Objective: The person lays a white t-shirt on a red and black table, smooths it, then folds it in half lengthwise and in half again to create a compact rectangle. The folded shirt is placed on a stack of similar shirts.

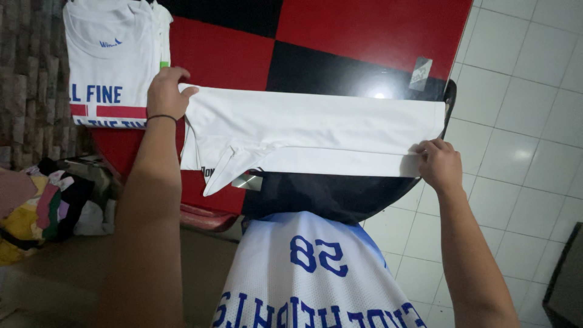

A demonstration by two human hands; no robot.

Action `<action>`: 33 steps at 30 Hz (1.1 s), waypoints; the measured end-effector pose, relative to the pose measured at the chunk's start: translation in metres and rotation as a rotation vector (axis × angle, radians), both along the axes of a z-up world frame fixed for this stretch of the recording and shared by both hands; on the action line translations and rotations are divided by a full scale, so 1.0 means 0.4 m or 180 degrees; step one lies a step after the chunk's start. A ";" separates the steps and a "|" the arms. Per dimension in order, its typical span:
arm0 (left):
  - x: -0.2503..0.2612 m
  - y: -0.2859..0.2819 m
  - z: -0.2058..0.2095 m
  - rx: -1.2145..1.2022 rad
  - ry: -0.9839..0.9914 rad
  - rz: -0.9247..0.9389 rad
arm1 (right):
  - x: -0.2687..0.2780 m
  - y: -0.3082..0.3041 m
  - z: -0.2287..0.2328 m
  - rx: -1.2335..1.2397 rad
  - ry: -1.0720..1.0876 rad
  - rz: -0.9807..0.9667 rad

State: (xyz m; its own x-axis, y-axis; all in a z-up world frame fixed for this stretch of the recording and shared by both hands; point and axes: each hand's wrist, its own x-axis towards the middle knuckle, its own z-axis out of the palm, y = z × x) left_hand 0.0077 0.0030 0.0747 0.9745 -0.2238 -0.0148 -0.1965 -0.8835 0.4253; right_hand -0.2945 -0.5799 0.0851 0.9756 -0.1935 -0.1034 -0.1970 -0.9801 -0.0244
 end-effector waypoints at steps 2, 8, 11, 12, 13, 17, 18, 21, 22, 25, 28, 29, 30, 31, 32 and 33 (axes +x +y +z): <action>0.002 -0.005 0.008 0.0263 0.0145 -0.0034 | 0.000 -0.004 -0.005 0.0015 0.0021 -0.0033; 0.012 0.003 -0.024 0.0447 0.0490 0.0201 | -0.008 -0.011 -0.026 -0.0043 0.0064 -0.0035; 0.034 0.005 -0.040 0.0522 0.0494 0.0161 | -0.005 -0.010 -0.027 -0.0093 0.0128 -0.0088; 0.040 0.003 -0.045 0.0557 0.0472 0.0132 | -0.005 -0.011 -0.024 -0.0071 0.0130 -0.0064; 0.041 0.000 -0.048 0.0555 0.0437 0.0124 | -0.006 -0.010 -0.020 -0.0045 0.0137 -0.0036; 0.042 -0.007 -0.048 0.0460 0.0671 0.0241 | -0.005 -0.005 -0.011 -0.0015 0.0071 -0.0054; 0.042 -0.008 -0.046 0.0411 0.0824 0.0304 | -0.003 -0.004 -0.011 -0.0002 0.0067 -0.0071; 0.051 -0.004 -0.036 0.0496 0.0642 -0.0348 | 0.000 -0.005 -0.010 -0.0038 0.0146 -0.0118; 0.057 -0.006 -0.035 0.0460 0.0860 -0.0155 | 0.002 -0.004 -0.011 -0.0061 0.0188 -0.0130; 0.066 -0.006 -0.040 0.0356 0.1120 0.0096 | 0.003 -0.001 -0.007 -0.0038 0.0224 -0.0171; 0.067 0.000 -0.040 0.0272 0.0835 -0.0189 | 0.002 -0.001 0.006 0.0102 0.0073 -0.0046; 0.069 0.003 -0.038 0.0242 0.0915 -0.0216 | 0.003 -0.002 0.009 0.0163 0.0078 -0.0075; 0.069 0.006 -0.034 0.0211 0.0995 -0.0242 | 0.003 -0.003 0.012 0.0224 0.0085 -0.0103; 0.068 0.010 -0.029 0.0137 0.1049 -0.0105 | 0.001 -0.002 0.012 0.0285 0.0095 -0.0134; 0.067 0.012 -0.024 0.0063 0.1103 0.0032 | 0.000 0.000 0.010 0.0253 0.0088 -0.0126; 0.067 0.011 -0.021 -0.0013 0.1155 0.0164 | -0.001 0.000 0.008 0.0218 0.0080 -0.0122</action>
